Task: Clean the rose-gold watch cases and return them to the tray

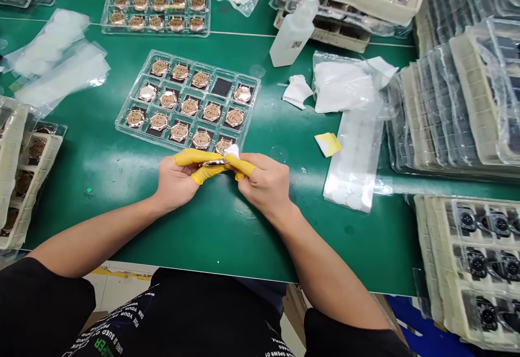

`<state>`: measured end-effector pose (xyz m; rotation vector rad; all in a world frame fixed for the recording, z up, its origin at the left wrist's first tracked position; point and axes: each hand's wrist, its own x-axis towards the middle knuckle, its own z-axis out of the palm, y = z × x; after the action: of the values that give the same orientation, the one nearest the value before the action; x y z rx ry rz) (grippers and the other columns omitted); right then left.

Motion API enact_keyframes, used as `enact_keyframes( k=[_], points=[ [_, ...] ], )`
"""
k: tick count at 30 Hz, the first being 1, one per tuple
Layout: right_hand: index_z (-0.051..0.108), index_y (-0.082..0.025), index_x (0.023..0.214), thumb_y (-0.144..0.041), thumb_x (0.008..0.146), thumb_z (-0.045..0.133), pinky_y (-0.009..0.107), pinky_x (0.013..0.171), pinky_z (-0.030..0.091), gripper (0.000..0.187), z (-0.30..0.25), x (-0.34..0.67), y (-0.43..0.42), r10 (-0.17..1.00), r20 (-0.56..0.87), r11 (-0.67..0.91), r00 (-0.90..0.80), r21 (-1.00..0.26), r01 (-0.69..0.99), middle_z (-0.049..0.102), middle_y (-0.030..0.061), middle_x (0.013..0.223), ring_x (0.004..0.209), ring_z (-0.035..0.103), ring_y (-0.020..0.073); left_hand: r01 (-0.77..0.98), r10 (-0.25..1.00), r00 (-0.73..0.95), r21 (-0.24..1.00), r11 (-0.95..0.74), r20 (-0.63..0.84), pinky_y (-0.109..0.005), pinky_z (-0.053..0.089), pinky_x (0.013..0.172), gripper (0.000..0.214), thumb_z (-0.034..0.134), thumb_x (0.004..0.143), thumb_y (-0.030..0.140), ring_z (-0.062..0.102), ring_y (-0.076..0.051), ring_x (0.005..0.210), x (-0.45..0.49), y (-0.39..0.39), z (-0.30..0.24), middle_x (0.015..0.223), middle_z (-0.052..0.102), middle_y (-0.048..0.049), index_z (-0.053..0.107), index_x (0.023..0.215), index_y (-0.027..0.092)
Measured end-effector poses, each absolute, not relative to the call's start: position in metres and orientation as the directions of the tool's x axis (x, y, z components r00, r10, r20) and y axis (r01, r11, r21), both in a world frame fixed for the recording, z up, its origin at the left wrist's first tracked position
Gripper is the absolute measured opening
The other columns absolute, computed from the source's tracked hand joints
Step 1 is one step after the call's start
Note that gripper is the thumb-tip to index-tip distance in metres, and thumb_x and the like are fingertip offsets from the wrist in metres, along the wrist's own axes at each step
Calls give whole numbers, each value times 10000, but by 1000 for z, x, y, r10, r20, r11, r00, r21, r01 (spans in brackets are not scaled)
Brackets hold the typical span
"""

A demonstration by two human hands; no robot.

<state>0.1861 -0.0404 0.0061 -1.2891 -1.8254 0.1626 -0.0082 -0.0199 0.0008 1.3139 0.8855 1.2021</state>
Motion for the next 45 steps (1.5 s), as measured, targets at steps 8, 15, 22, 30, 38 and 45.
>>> enact_keyframes(
  k=[8,15,22,30,38,45],
  points=[
    [839,-349,976,-280,904,741,386,751,595,140,19,188,-35,807,588,475,53,-699,534,818,15,887,857,746,217,-319,973,217,948,-6,79,-318,677,916,318,948,741,408,805,-185,940,-6,-14,-1,987,832,-38,822,955,210],
    [830,-372,1071,-311,898,802,428,787,623,186,22,183,-36,768,636,591,75,-749,299,821,10,902,902,774,236,-334,969,231,943,-4,86,-311,657,927,282,935,769,362,797,-177,962,-8,-8,-3,1005,821,-31,802,969,213],
    [849,-347,1025,-175,839,831,320,682,574,254,12,171,-40,825,552,508,119,-818,271,827,-12,887,755,719,161,-339,953,258,939,-62,156,-263,644,900,275,905,809,388,792,-153,952,-6,-10,-4,1002,804,-26,772,976,214],
    [810,-328,1122,-28,846,702,311,701,545,421,5,165,-38,687,726,635,-27,-581,509,831,-3,920,765,684,157,217,894,275,883,-416,353,-244,607,752,153,765,840,168,760,-145,797,-17,-16,-3,910,823,-34,827,977,194],
    [764,-223,937,-6,743,572,315,568,398,349,6,177,-32,561,781,536,-275,-89,839,797,19,816,639,630,154,292,903,250,862,-415,350,-269,638,813,274,757,852,137,789,-163,848,-19,-15,-2,1007,850,-41,847,1099,215],
    [787,-279,910,-125,833,706,349,657,501,190,8,203,-20,672,740,538,35,-520,663,758,4,789,712,657,182,-69,965,183,982,-178,188,-329,650,920,205,909,771,310,764,-181,951,-16,0,-9,998,823,-32,861,962,253]
  ],
)
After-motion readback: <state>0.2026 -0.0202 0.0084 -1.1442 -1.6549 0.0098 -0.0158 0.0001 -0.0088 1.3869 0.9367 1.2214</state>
